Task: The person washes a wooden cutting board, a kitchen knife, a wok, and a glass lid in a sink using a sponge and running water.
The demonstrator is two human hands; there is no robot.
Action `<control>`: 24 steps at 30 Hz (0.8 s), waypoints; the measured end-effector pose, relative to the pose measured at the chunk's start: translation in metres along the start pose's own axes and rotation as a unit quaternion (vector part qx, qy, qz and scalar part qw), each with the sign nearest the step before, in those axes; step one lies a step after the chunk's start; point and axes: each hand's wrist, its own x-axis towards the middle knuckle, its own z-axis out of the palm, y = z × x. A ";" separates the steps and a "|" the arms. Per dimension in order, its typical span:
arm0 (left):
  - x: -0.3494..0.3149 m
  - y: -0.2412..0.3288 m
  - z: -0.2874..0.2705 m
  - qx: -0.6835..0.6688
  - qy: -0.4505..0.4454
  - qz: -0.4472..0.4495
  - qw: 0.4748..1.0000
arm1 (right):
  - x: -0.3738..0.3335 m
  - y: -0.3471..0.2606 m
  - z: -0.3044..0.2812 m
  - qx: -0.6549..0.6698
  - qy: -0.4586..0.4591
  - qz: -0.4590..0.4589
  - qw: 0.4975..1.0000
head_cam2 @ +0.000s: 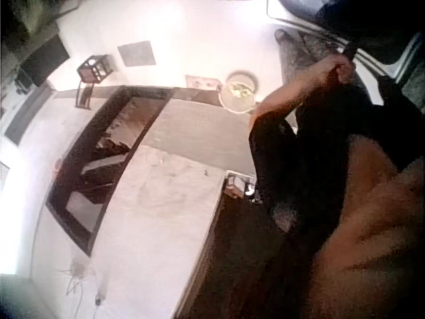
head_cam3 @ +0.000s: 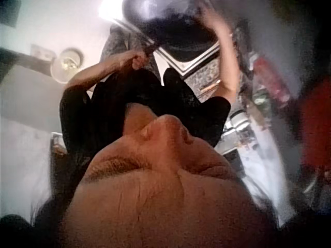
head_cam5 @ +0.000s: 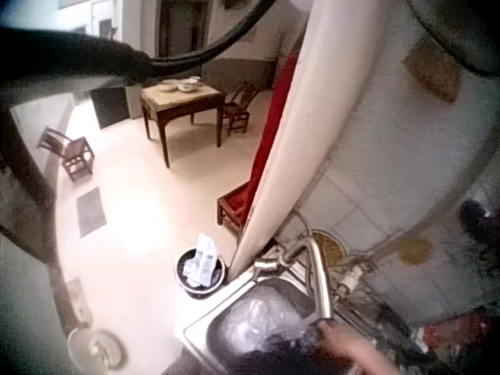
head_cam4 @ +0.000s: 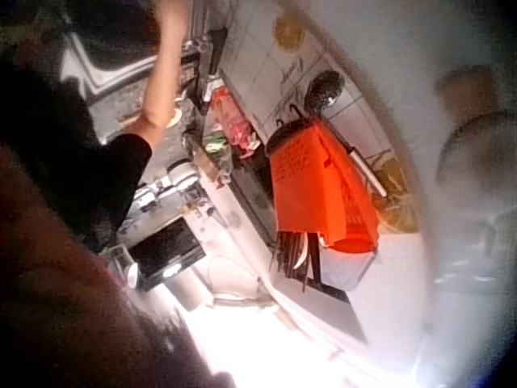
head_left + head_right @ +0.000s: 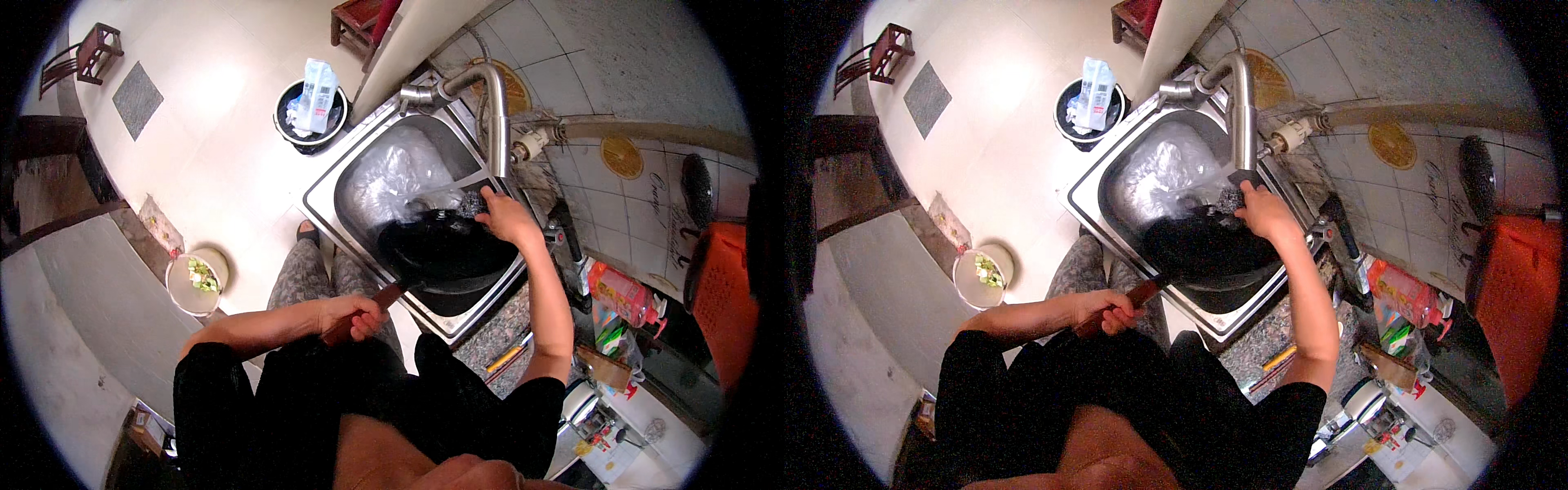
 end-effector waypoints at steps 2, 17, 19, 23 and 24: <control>-0.004 -0.002 0.000 0.006 -0.008 -0.009 1.000 | 0.000 0.001 -0.001 -0.014 -0.019 -0.005 1.000; -0.041 0.039 -0.018 0.415 0.303 0.116 0.850 | 0.097 0.017 0.173 0.289 0.125 -0.012 0.949; -0.051 0.043 -0.022 0.438 0.325 0.127 0.829 | 0.111 0.018 0.206 0.263 0.168 0.026 0.950; -0.061 0.053 -0.026 0.526 0.389 0.120 0.747 | 0.127 0.010 0.234 0.208 0.262 0.099 0.937; -0.064 0.053 -0.019 0.590 0.419 0.131 0.678 | 0.124 -0.002 0.231 0.222 0.261 0.114 0.933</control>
